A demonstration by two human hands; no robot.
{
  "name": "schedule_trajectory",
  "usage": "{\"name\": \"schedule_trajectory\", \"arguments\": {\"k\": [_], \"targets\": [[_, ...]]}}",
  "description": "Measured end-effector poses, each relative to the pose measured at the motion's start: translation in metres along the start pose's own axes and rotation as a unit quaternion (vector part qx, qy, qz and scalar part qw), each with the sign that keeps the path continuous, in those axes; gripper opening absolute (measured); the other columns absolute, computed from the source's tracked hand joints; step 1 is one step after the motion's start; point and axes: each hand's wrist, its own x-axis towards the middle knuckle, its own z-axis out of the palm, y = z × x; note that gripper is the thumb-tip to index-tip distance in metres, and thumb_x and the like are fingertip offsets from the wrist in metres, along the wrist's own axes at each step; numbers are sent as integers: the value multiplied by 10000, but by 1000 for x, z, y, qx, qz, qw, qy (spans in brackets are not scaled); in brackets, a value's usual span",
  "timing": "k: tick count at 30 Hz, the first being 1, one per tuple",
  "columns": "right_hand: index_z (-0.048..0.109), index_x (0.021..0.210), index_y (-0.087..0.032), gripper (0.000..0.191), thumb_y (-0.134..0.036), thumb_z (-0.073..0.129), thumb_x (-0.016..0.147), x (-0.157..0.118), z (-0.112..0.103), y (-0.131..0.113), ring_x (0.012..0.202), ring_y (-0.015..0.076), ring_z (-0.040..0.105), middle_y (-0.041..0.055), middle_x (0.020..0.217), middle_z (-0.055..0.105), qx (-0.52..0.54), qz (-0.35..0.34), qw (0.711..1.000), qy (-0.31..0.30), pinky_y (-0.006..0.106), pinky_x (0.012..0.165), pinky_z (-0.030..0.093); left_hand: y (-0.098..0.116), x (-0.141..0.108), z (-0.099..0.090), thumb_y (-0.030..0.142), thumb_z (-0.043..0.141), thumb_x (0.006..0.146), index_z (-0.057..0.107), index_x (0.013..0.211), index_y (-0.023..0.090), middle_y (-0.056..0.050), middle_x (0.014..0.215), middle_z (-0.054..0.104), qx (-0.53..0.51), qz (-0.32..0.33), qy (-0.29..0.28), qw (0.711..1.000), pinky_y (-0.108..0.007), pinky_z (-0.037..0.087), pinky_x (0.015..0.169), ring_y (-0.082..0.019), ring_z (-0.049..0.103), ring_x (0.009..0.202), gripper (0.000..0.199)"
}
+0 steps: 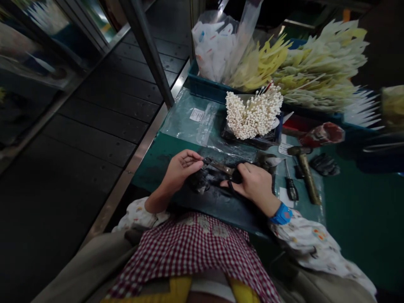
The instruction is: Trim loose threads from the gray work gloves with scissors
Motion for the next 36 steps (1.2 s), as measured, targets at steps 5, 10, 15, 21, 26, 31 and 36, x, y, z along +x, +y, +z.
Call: {"name": "schedule_trajectory", "arguments": {"k": [5, 10, 15, 21, 26, 31, 36], "targets": [[632, 737, -186, 657, -696, 381, 1064, 7, -2, -3, 626, 183, 499, 40, 644, 567, -47, -30, 998, 37, 330, 630, 278, -1, 2, 3, 214, 946, 567, 654, 879, 179, -8, 858, 724, -82, -41, 10, 996, -201, 556, 729, -115, 689, 788, 429], [650, 761, -186, 641, -677, 377, 1070, 7, -1, -5, 643, 194, 482, 46, 653, 567, -59, -19, 998, 22, 334, 634, 253, -4, 0, 8, 166, 929, 556, 563, 923, 201, 21, 836, 726, -105, -38, 32, 993, -181, 563, 694, -99, 702, 746, 519], [660, 760, -183, 695, -677, 295, 1086, 10, 0, -5, 627, 197, 483, 51, 650, 573, -65, -35, 997, 27, 331, 625, 257, -5, -4, 14, 172, 914, 575, 499, 989, 220, 54, 799, 729, -97, -37, 34, 994, -175, 577, 693, -86, 714, 694, 589], [667, 767, -189, 743, -745, 270, 1057, 14, 2, -6, 599, 196, 493, 46, 627, 578, -69, -36, 997, 23, 329, 621, 243, -2, -7, 16, 181, 903, 587, 467, 1002, 234, 55, 797, 748, -61, -9, 54, 997, -182, 599, 712, -109, 759, 733, 605], [659, 755, -184, 784, -785, 244, 1041, 14, 6, -6, 561, 183, 499, 41, 593, 579, -54, -44, 997, 25, 330, 610, 240, -4, -7, 16, 215, 903, 611, 464, 1008, 240, 44, 807, 753, -42, 18, 71, 996, -207, 617, 704, -126, 769, 732, 592], [656, 746, -180, 783, -791, 262, 1038, 16, 9, -6, 553, 176, 531, 55, 583, 614, -47, -50, 998, 5, 332, 604, 224, -8, -5, 14, 238, 899, 630, 463, 1018, 243, 56, 772, 736, -35, 46, 78, 995, -207, 620, 695, -120, 761, 712, 584], [637, 719, -190, 763, -798, 297, 1030, 16, 8, -5, 535, 167, 558, 62, 569, 641, -13, -25, 999, -30, 326, 590, 209, -7, -7, 10, 224, 874, 663, 465, 998, 243, 44, 810, 750, 17, 81, 80, 993, -222, 629, 728, -125, 772, 750, 529]]}}
